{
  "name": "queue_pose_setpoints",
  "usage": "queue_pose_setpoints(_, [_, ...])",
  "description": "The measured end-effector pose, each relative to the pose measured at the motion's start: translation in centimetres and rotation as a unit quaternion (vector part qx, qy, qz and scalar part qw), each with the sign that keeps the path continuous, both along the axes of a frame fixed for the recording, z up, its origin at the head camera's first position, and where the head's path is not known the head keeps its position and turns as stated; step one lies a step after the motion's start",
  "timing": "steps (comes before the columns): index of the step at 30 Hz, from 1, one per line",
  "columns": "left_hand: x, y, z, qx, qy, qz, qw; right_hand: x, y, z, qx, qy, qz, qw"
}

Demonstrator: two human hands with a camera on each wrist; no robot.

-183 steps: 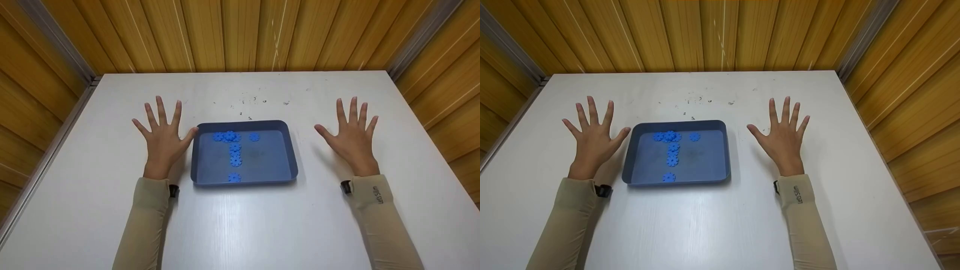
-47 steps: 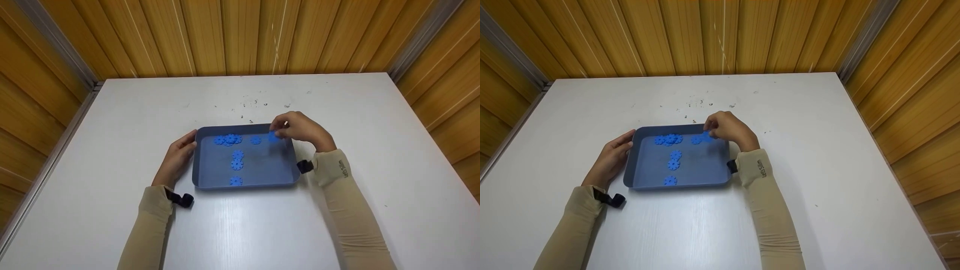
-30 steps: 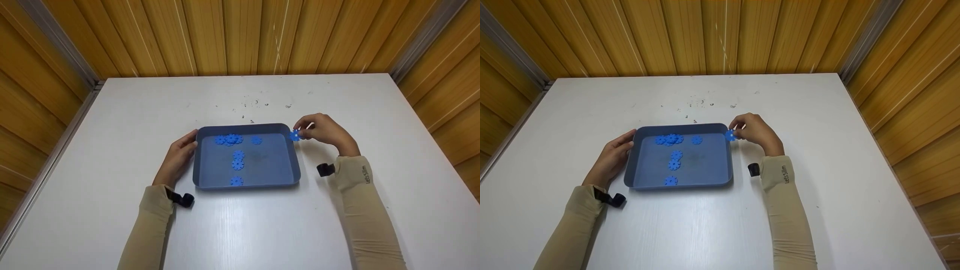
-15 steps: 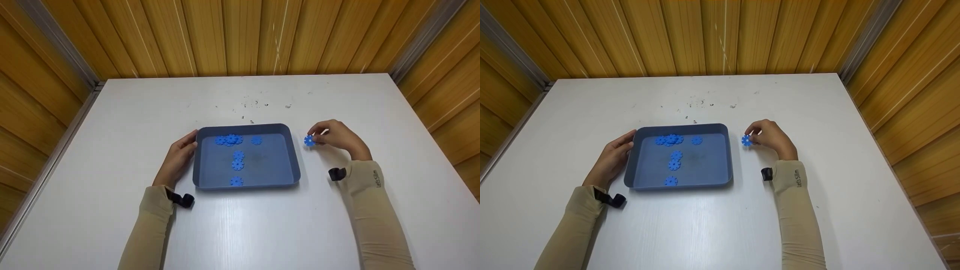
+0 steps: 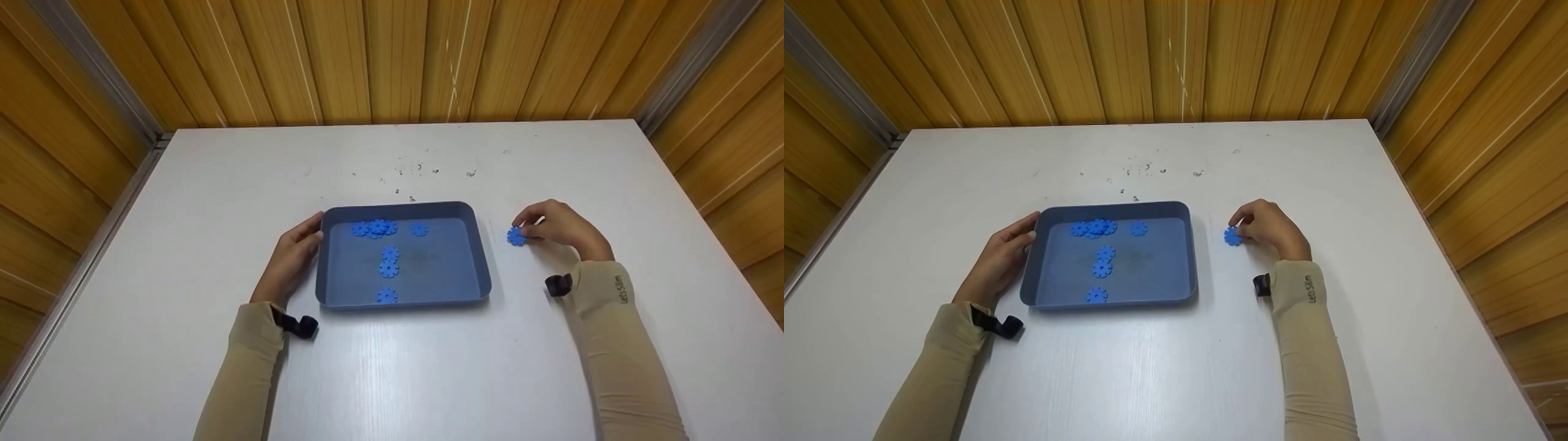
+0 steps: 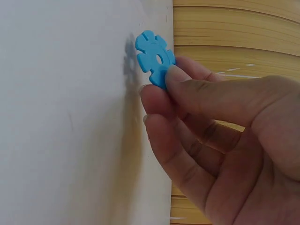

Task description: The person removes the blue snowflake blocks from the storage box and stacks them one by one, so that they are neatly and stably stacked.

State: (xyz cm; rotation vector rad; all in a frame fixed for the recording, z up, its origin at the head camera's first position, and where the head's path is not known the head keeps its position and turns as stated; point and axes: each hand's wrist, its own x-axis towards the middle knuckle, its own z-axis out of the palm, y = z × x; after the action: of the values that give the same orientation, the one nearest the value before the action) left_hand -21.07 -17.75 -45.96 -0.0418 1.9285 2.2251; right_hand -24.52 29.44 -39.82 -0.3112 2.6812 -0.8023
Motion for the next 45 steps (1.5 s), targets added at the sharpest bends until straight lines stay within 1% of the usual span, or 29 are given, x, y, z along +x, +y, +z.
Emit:
queue_pose_setpoints(11, [0.0, 0.0, -0.1, -0.006, 0.007, 0.003, 1.0, -0.3, 0.4, -0.3, 0.011, -0.028, -0.022, 0.999])
queue_pose_setpoints(16, [0.0, 0.0, 0.0, 0.002, 0.013, -0.001, 0.9999, -0.2, 0.3, -0.3, 0.005, -0.024, -0.026, 0.999])
queue_pose_setpoints(20, [0.0, 0.0, 0.0, -0.003, 0.013, 0.0, 0.9999, -0.2, 0.3, -0.3, 0.005, -0.018, -0.023, 1.0])
queue_pose_setpoints(31, [-0.1, 0.0, -0.2, -0.002, 0.009, 0.0, 1.0, -0.1, 0.0, -0.2, 0.014, -0.032, -0.045, 0.998])
queue_pose_setpoints(36, [-0.1, 0.0, -0.2, 0.003, 0.013, 0.0, 0.9999, -0.1, -0.3, 0.4, 0.018, -0.027, -0.051, 0.998])
queue_pose_setpoints(45, [0.0, 0.1, 0.0, 0.008, 0.007, 0.001, 0.9999, -0.1, -1.6, 2.5, 0.01, 0.001, -0.035, 0.999])
